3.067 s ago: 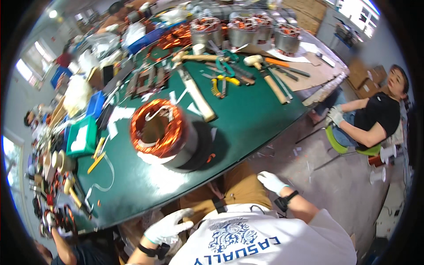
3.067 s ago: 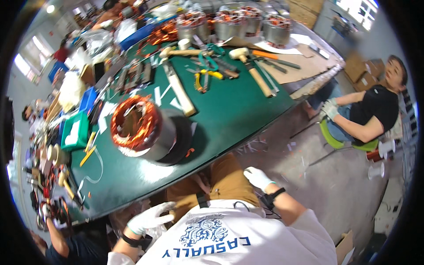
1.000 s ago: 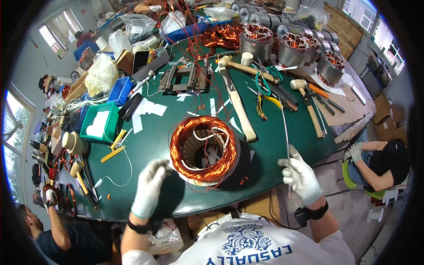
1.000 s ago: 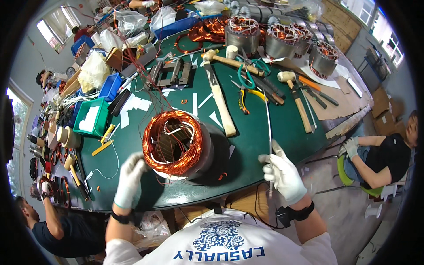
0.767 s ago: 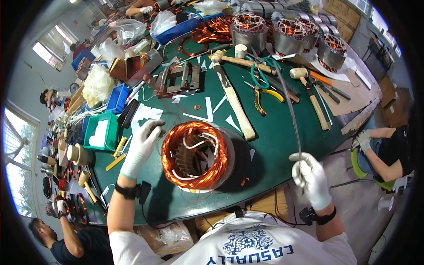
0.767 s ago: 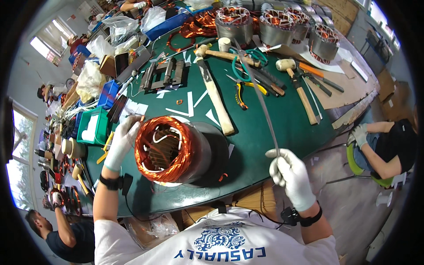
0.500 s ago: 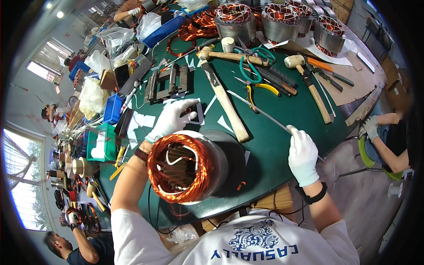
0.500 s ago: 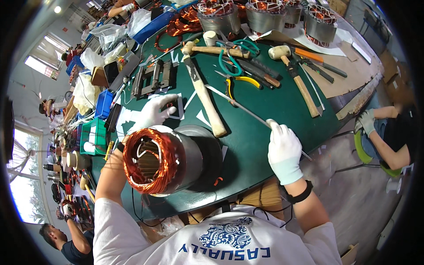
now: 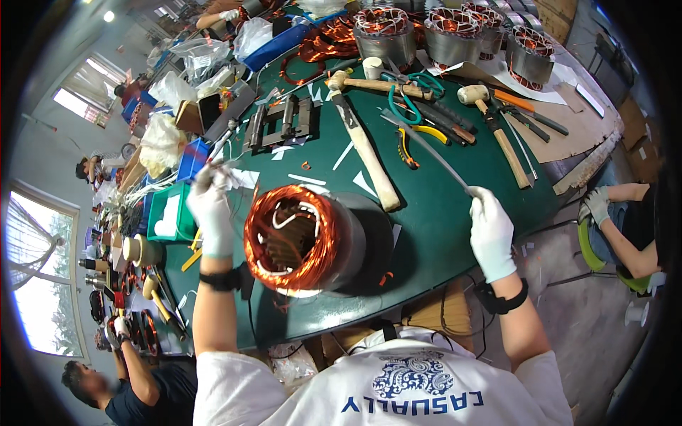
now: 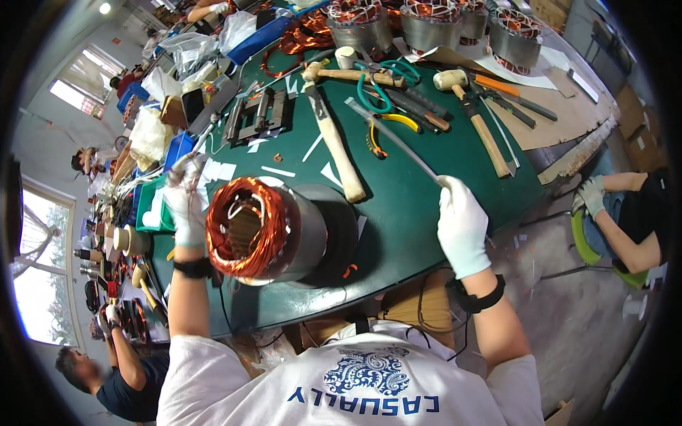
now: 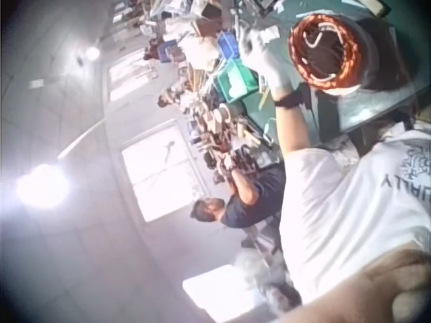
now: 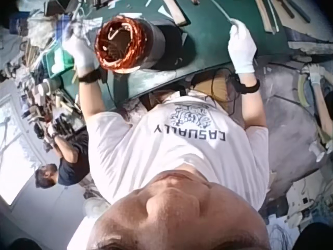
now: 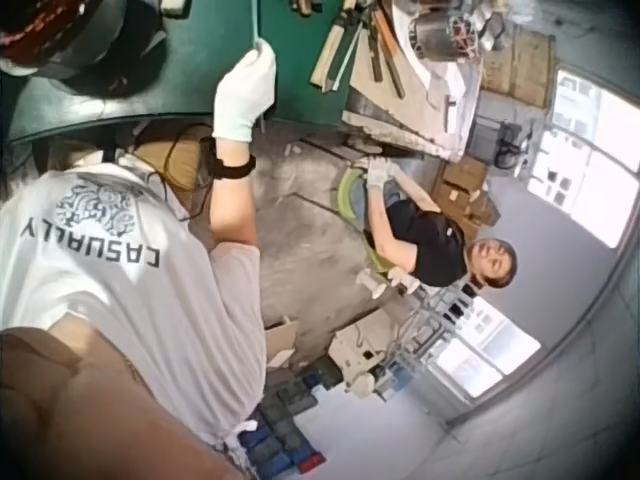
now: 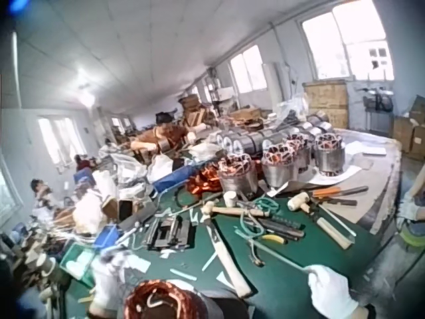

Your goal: Winding copper coils and forming them into a motor stator using a hammer and wooden block.

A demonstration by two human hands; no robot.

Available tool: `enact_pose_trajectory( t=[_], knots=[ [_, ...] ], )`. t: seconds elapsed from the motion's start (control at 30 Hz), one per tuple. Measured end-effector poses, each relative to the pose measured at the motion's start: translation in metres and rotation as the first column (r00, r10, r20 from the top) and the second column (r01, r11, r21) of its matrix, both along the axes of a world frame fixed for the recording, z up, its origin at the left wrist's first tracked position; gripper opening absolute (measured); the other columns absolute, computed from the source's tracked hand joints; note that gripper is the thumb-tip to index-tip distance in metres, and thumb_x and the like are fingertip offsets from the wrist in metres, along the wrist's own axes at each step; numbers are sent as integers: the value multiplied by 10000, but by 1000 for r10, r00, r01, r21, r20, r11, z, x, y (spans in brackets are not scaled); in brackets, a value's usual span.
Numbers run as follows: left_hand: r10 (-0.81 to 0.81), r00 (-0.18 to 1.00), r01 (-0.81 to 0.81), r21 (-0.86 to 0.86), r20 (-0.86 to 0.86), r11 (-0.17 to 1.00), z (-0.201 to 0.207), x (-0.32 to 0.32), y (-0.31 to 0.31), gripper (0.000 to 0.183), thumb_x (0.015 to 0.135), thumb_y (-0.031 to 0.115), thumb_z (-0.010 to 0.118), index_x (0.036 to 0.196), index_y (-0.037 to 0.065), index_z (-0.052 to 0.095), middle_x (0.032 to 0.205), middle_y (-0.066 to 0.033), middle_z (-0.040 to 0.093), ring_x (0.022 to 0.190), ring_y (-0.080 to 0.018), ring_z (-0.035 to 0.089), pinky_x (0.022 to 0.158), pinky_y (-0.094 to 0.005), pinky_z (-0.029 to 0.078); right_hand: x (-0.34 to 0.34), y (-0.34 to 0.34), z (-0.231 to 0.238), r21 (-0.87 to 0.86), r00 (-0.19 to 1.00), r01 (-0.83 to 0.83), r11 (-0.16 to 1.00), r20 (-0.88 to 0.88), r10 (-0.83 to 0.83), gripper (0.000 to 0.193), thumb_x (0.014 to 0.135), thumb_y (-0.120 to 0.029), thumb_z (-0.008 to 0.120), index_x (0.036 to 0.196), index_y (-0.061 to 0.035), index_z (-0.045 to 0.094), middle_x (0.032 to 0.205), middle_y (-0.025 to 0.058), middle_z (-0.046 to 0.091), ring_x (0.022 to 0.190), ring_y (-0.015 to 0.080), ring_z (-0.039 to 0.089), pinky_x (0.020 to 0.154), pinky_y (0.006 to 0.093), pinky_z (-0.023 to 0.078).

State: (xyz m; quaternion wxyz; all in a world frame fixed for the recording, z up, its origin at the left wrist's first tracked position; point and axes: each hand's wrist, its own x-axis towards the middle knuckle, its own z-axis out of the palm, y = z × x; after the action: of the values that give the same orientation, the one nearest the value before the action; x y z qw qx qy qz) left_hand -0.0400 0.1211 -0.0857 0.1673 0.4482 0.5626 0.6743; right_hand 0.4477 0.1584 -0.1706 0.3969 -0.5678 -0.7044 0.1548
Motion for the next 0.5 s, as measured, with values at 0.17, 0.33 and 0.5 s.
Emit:
enact_pose_trajectory(
  t=[0.17, 0.33, 0.5],
  knots=[
    [46, 983, -43, 24, -180, 999, 43, 106, -143, 257, 1000, 223, 705, 1127, 2, 673, 1006, -101, 695, 915, -177, 637, 872, -326, 504, -32, -58, 80, -544, 690, -452, 707, -716, -110, 159, 994, -134, 649, 1104, -28, 693, 832, -80, 589, 650, 7, 455, 556, 193, 365],
    [-202, 868, 360, -294, 453, 886, 26, 201, -184, 371, 808, 123, 858, 1104, -54, 721, 1008, -103, 722, 928, -158, 670, 832, -280, 533, -87, -142, 102, -329, 422, -813, 482, -901, 98, 344, 849, 9, 809, 1163, -27, 673, 958, -25, 667, 808, 12, 591, 726, 180, 493],
    [-264, 607, 533, -138, 749, 835, -6, 214, -186, 358, 863, 115, 829, 1150, -52, 694, 1050, -83, 724, 941, -145, 690, 863, -291, 550, -103, -152, 95, -420, 496, -766, 487, -868, 32, 263, 855, -27, 830, 1023, -8, 628, 909, 0, 663, 808, 40, 626, 725, 206, 533]
  ],
)
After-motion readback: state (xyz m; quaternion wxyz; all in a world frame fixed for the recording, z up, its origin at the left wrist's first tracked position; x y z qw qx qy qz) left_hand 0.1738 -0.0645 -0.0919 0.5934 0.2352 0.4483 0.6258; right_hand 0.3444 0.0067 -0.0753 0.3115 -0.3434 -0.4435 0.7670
